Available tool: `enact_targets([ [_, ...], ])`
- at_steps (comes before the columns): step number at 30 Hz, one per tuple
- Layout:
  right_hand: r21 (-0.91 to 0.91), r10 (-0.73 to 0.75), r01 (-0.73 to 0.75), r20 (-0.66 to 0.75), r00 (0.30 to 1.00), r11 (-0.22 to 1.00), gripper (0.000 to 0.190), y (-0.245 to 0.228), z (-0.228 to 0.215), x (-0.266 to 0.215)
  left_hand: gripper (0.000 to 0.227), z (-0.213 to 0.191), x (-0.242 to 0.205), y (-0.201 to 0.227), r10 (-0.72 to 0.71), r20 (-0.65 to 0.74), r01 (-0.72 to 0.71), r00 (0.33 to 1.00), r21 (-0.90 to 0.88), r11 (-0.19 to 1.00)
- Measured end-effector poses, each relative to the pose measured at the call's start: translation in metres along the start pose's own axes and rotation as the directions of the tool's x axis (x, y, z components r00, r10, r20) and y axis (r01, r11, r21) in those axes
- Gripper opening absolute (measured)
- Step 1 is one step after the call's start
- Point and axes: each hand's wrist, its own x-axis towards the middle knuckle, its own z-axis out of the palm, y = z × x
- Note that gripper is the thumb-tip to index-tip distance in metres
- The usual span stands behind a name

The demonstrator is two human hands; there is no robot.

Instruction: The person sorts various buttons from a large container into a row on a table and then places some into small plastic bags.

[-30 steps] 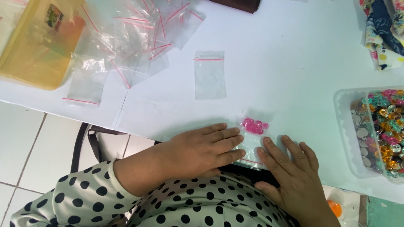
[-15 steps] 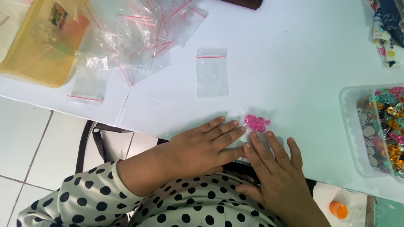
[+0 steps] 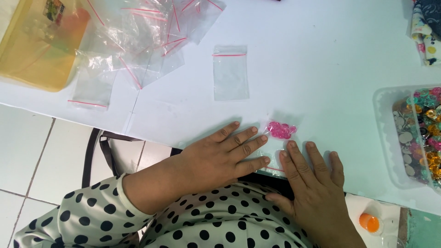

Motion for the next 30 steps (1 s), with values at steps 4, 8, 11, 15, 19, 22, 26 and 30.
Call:
enact_targets([
  [4,0.045,0.014,-0.015,0.012,1.000,0.999,0.093,-0.002,-0.002,0.000,0.054,0.001,-0.001,0.001,0.007,0.002,-0.007,1.000,0.034,0.999],
  [8,0.061,0.064,-0.061,-0.039,0.997,0.996,0.083,-0.011,-0.002,0.005,0.051,0.000,0.003,0.003,-0.012,-0.029,0.013,1.000,0.039,0.999],
  [11,0.069,0.033,-0.024,-0.138,0.990,0.997,0.082,-0.025,0.000,0.014,0.042,-0.003,0.003,0.003,-0.010,-0.120,0.014,0.993,0.033,0.999],
  [15,0.098,0.016,-0.006,-0.102,0.995,0.995,0.084,-0.026,0.007,0.013,0.034,-0.004,0.004,0.003,-0.018,-0.171,0.022,0.985,0.022,1.000],
  [19,0.028,0.032,-0.031,-0.067,0.997,0.999,0.086,-0.019,0.007,0.006,0.039,-0.001,0.002,0.004,-0.035,-0.155,0.041,0.987,0.033,0.999],
  [22,0.023,0.041,-0.039,-0.062,0.997,0.999,0.084,-0.018,0.007,0.004,0.038,-0.004,0.004,0.004,-0.040,-0.154,0.044,0.987,0.019,0.999],
  [26,0.004,0.048,-0.048,-0.081,0.996,0.999,0.078,-0.019,0.008,0.005,0.029,-0.007,0.007,0.005,-0.058,-0.265,0.061,0.963,0.003,0.998],
  [30,0.009,0.033,-0.032,-0.103,0.994,0.999,0.076,-0.020,0.008,0.004,0.026,-0.005,0.012,0.013,-0.105,-0.339,0.116,0.935,0.013,0.993],
])
